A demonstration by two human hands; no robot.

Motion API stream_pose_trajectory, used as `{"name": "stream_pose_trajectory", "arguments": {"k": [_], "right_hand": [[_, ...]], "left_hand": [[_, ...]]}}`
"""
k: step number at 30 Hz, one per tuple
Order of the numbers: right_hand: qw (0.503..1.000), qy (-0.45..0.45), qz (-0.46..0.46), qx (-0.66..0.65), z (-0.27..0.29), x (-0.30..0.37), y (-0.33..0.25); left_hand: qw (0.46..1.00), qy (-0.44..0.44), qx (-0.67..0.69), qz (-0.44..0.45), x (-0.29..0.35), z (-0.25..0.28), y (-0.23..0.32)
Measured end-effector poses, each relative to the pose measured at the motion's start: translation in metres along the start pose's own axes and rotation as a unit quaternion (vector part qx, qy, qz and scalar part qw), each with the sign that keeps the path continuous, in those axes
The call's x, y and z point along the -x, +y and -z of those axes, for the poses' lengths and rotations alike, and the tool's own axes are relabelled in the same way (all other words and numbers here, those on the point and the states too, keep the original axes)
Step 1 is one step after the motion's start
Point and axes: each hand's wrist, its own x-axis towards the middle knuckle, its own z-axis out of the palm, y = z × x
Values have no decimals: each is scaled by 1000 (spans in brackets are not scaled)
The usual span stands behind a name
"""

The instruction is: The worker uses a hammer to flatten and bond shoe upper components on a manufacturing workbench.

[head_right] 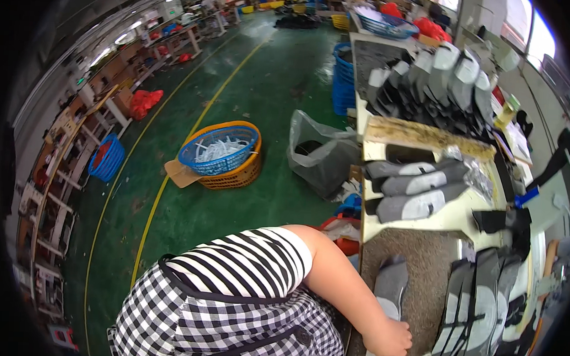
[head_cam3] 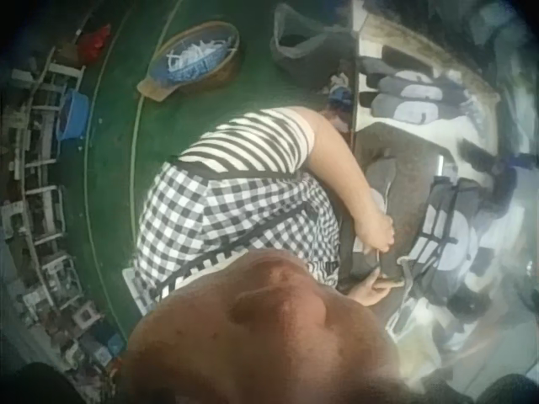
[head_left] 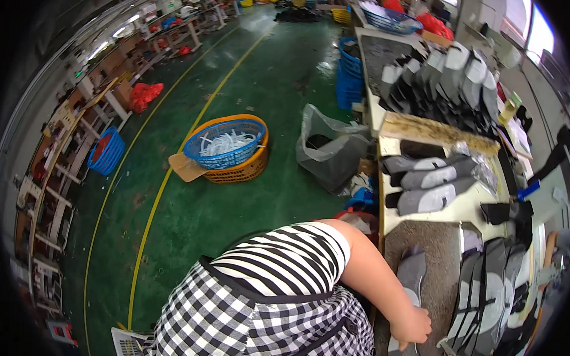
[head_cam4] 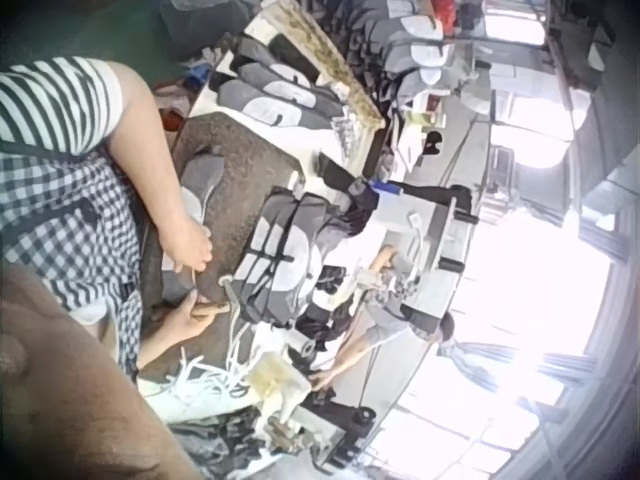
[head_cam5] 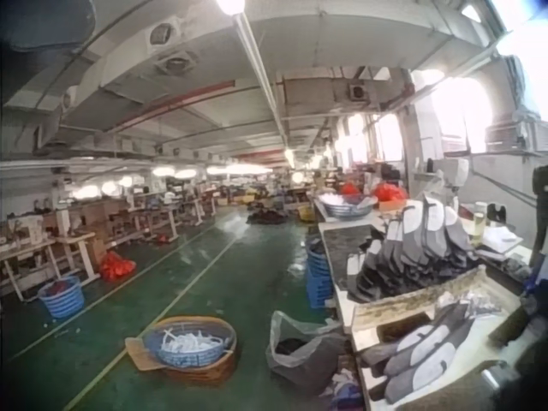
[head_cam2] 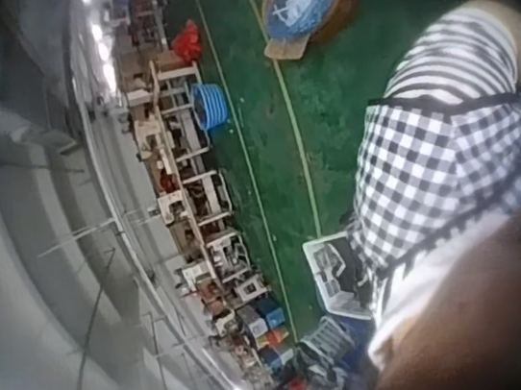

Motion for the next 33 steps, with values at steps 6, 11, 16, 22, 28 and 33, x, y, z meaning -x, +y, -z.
{"name": "stream_pose_trajectory", "arguments": {"k": [6, 11, 16, 22, 28, 33], "right_hand": [[988, 60, -87, -112, 4, 29, 19], [996, 69, -50, -15, 6, 2, -9], [991, 27, -43, 124, 49, 44, -28], [963, -11, -67, 262, 24, 49, -34], [950, -50, -113, 288, 23, 41, -40], [951, -62, -117, 280, 26, 35, -43]], "left_hand": [[988, -149, 46, -18, -16, 29, 5], [985, -90, 123, 75, -42, 25, 5], [993, 27, 104, -52, -52, 12, -8], [982, -106, 157, -25, -68, 27, -9], [973, -150, 166, -62, -84, 32, -25], [966, -129, 201, -99, -78, 26, -38]]}}
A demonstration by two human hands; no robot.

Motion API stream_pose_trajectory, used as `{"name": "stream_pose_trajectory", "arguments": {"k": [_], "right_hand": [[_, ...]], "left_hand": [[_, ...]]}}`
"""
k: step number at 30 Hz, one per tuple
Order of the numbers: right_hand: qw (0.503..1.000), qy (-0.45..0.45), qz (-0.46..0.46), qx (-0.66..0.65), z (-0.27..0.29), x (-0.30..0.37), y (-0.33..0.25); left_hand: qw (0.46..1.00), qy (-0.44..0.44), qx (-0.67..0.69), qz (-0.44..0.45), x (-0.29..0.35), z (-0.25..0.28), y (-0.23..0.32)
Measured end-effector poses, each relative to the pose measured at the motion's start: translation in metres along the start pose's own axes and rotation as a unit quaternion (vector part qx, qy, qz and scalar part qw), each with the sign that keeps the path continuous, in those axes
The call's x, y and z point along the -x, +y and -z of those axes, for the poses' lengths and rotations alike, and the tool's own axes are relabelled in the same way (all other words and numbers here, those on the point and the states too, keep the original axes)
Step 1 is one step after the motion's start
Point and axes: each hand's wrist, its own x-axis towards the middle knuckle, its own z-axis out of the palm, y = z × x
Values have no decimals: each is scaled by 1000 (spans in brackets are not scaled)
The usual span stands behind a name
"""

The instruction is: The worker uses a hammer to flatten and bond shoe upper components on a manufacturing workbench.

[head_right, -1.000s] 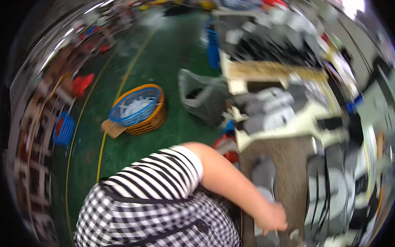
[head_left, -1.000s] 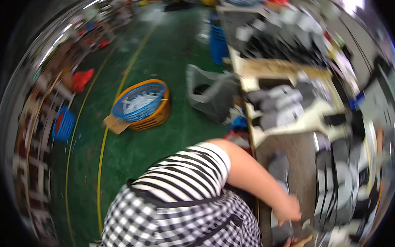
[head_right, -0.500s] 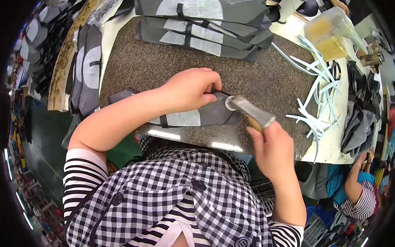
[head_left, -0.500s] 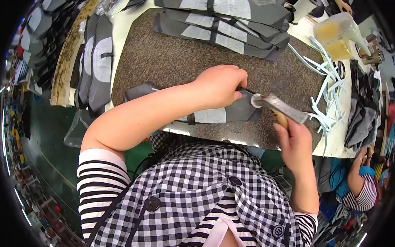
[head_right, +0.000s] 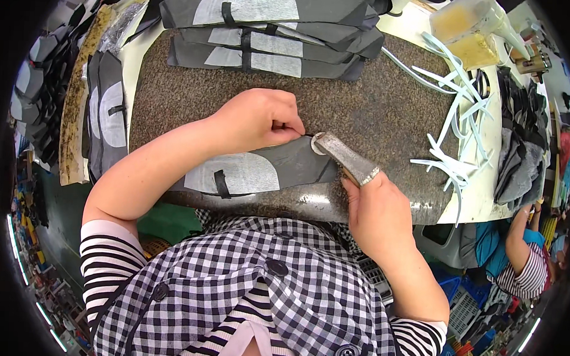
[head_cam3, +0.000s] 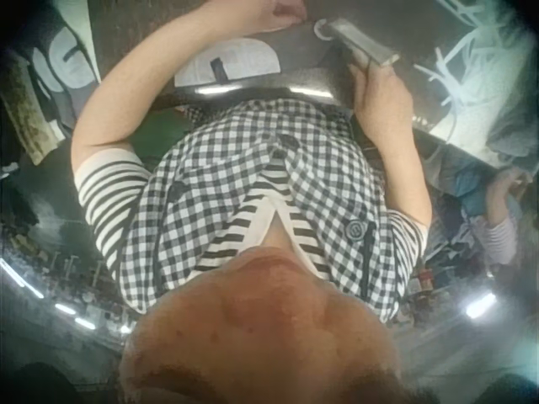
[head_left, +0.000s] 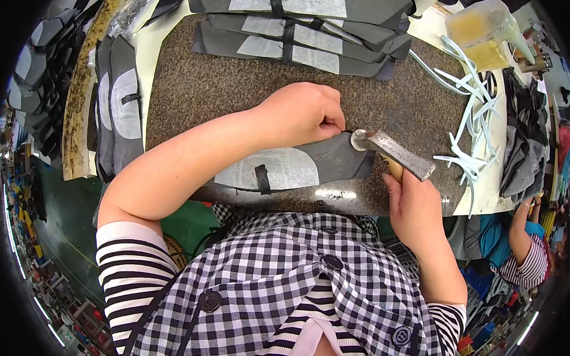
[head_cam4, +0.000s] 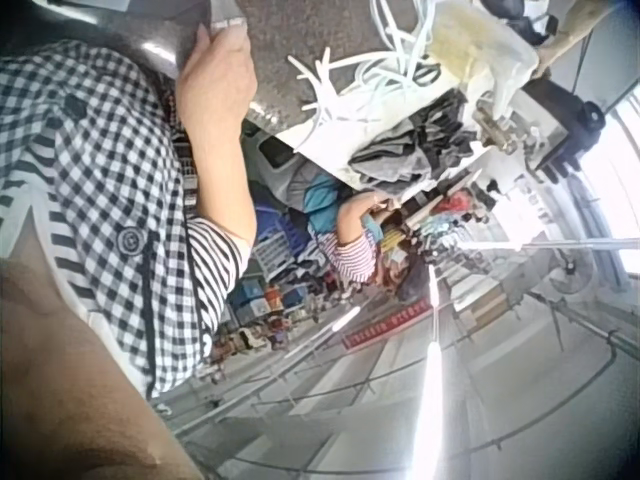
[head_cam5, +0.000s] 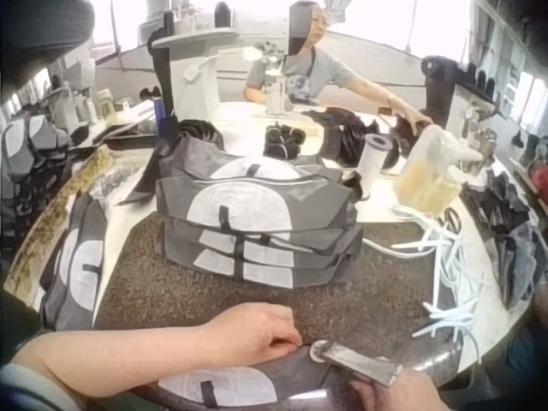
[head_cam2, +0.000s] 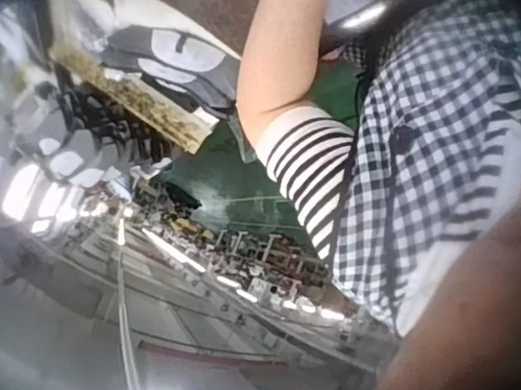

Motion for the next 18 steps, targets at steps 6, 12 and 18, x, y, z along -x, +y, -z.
{"name": "stream_pose_trajectory", "arguments": {"k": [6, 12, 18], "right_hand": [[999, 29, 35, -3, 12, -13, -3], [998, 10, 57, -12, 8, -19, 0], [997, 13, 76, -11, 12, -22, 3]], "left_hand": [[983, 86, -65, -150, 4, -7, -12], [955, 84, -211, -193, 7, -7, -7], [959, 79, -207, -178, 15, -6, 0]]}}
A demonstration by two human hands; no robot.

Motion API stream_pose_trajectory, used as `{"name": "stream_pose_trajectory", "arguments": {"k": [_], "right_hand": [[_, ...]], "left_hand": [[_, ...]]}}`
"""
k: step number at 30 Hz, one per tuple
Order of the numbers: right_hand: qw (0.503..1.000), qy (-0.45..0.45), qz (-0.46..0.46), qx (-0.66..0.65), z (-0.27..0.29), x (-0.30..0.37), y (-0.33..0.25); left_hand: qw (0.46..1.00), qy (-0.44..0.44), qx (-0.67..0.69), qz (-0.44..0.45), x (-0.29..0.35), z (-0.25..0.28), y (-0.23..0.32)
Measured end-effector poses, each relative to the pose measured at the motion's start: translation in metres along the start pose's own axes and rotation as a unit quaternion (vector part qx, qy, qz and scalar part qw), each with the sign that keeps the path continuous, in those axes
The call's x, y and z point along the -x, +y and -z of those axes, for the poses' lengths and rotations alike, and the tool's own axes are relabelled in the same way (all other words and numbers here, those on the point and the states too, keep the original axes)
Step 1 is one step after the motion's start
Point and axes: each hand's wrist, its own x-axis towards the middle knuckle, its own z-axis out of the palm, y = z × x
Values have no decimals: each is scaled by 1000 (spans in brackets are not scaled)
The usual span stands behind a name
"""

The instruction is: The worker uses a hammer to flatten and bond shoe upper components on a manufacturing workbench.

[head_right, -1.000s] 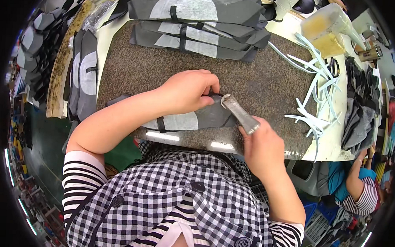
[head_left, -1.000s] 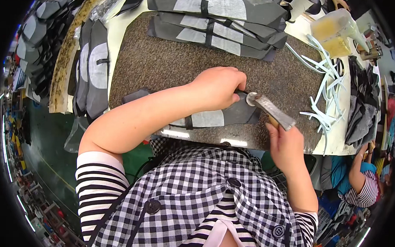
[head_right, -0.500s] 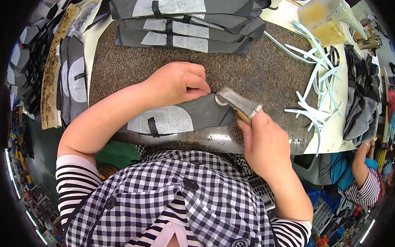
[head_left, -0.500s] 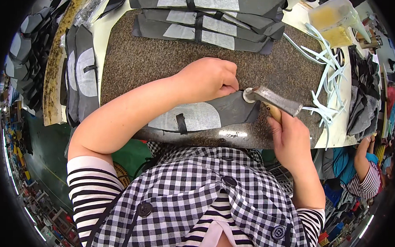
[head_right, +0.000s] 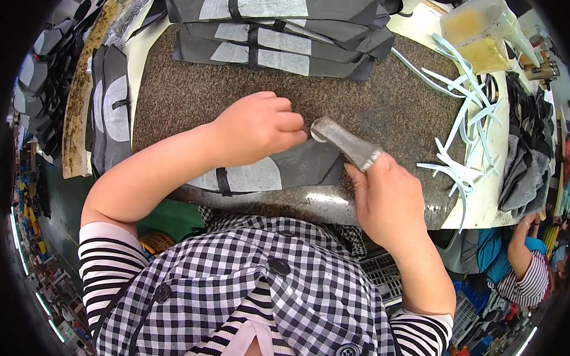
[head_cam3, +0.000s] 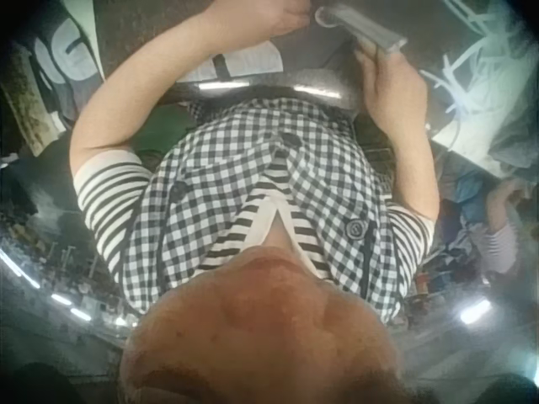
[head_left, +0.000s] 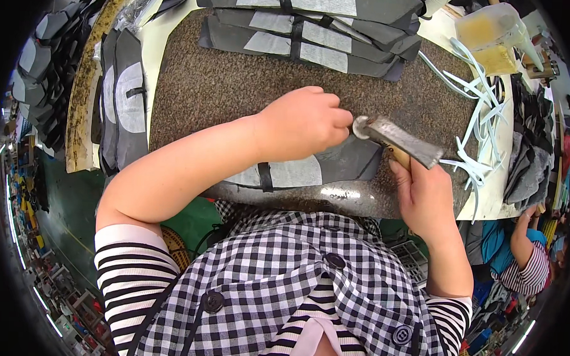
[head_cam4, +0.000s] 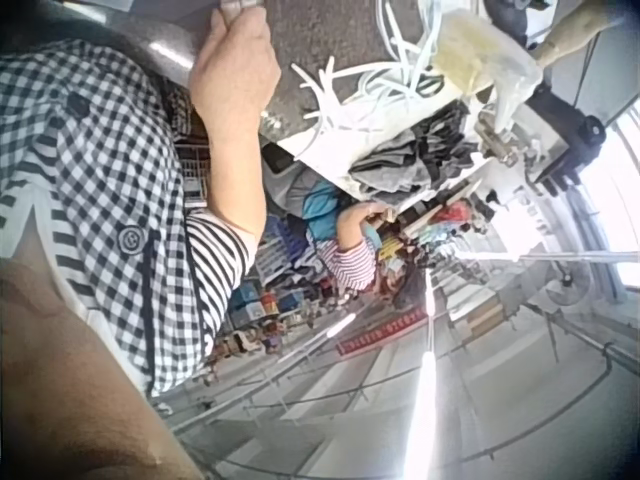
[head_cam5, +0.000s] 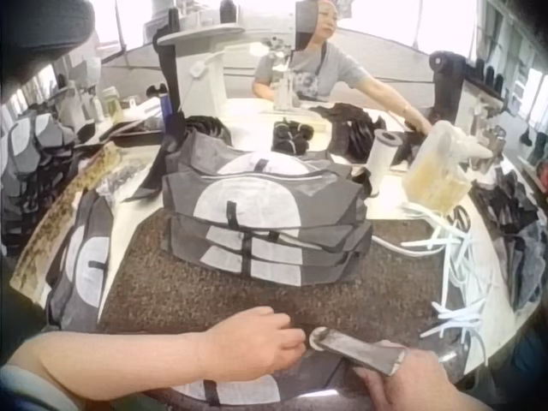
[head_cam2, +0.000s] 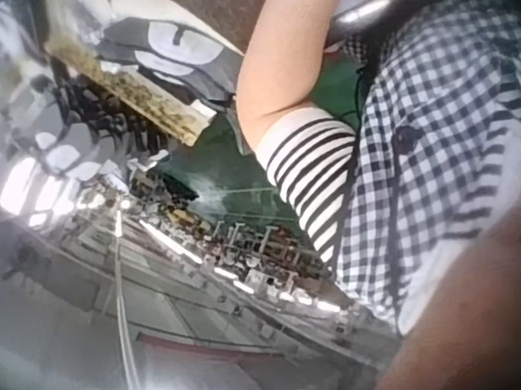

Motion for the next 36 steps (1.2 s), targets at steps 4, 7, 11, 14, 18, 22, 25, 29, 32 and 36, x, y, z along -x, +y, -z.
{"name": "stream_pose_trajectory", "arguments": {"k": [4, 7, 11, 14, 18, 22, 25, 29, 32, 36], "right_hand": [[999, -28, -13, 7, -4, -3, -2], [999, -34, -19, 0, -6, -5, 1], [1000, -8, 20, -12, -6, -6, 3], [1000, -7, 27, -2, -5, -6, 0], [1000, -17, 13, -2, -8, -9, -1], [999, 11, 36, -10, -5, -6, 1], [998, 34, 54, 17, -19, -1, -1], [997, 59, 37, -20, -10, -3, -10], [999, 31, 25, 1, -24, 1, -7], [1000, 19, 14, 2, -24, 1, -8]], "left_hand": [[997, 0, -6, 70, 3, 1, 8], [983, 39, 85, 157, 10, -3, 6], [989, -82, -112, 60, 3, 3, 35], [984, -11, -65, 163, 7, -3, 38], [967, 92, 78, 225, 25, -14, 30], [987, 63, -62, 131, 25, -14, 47], [979, 14, -165, 122, 20, -11, 60], [982, 32, -130, 135, 20, -12, 52], [970, 11, -113, 213, 17, 0, 42], [947, 8, 123, 297, 29, 12, 36]]}}
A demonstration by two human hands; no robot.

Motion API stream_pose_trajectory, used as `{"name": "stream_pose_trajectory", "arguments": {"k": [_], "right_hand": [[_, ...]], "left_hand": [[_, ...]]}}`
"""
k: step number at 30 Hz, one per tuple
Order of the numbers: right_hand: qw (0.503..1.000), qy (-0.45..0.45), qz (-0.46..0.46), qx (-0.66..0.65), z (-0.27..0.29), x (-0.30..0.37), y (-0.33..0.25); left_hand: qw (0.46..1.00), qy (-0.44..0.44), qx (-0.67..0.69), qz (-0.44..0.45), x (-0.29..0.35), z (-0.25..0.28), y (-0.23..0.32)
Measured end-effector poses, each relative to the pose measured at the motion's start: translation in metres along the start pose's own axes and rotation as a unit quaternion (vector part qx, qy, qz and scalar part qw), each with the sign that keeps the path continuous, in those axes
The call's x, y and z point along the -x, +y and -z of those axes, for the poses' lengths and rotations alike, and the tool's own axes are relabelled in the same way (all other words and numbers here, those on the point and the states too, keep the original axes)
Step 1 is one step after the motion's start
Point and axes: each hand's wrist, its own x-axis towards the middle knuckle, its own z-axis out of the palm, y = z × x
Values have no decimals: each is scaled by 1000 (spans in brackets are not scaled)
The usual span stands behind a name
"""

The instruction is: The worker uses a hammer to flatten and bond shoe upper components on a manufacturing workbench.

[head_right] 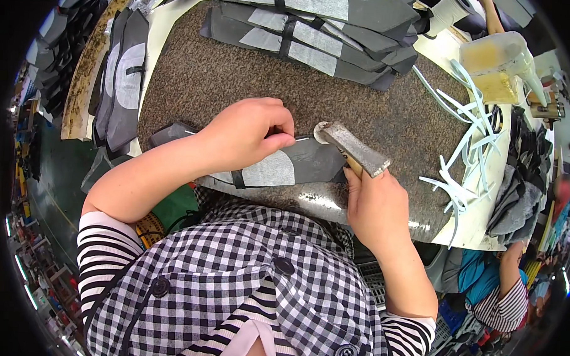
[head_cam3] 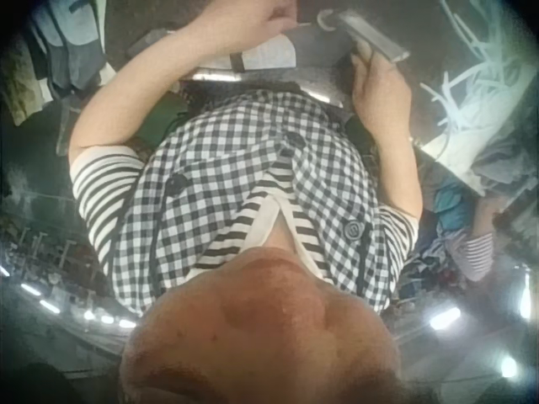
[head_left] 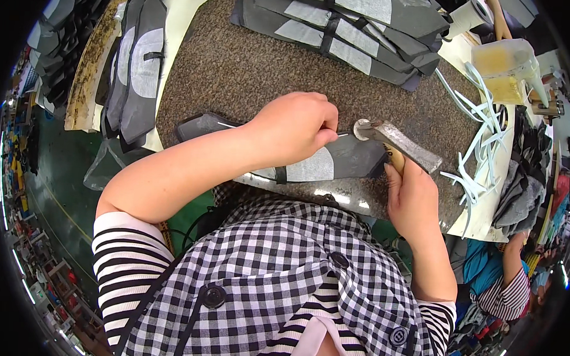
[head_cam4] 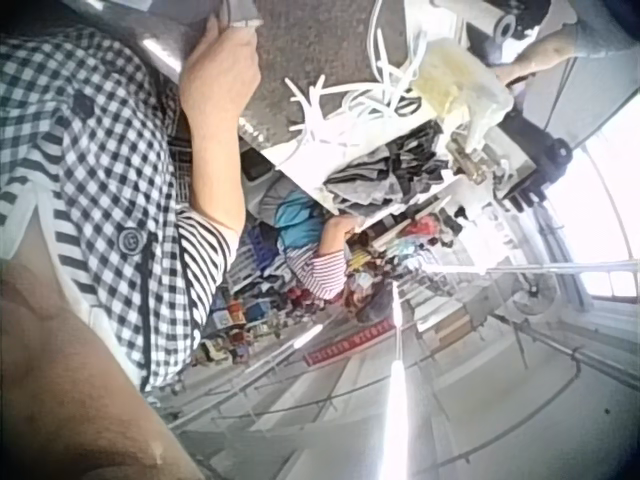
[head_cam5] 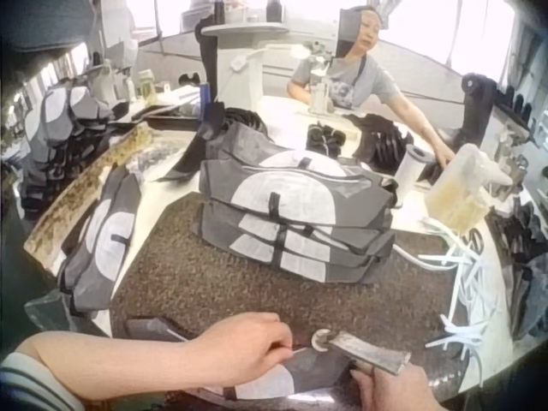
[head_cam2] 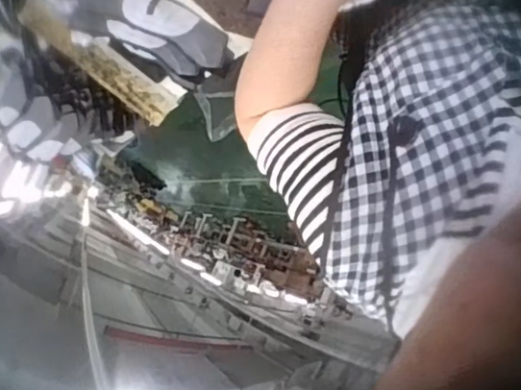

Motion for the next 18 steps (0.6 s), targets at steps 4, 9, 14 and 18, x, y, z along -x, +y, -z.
{"name": "stream_pose_trajectory", "arguments": {"k": [4, 9, 14, 18], "right_hand": [[1000, 9, 7, 7, 2, 0, -2], [995, 75, 59, -33, 5, -1, -10], [1000, -18, -1, 3, 4, 1, -16], [1000, -11, 27, 9, -5, 8, -19]], "left_hand": [[997, 52, 18, -53, 11, -13, -8], [969, 53, -170, -172, 16, -14, 0], [953, 47, -217, -206, 15, -17, 0], [972, 52, -183, -138, 13, -2, -5]]}}
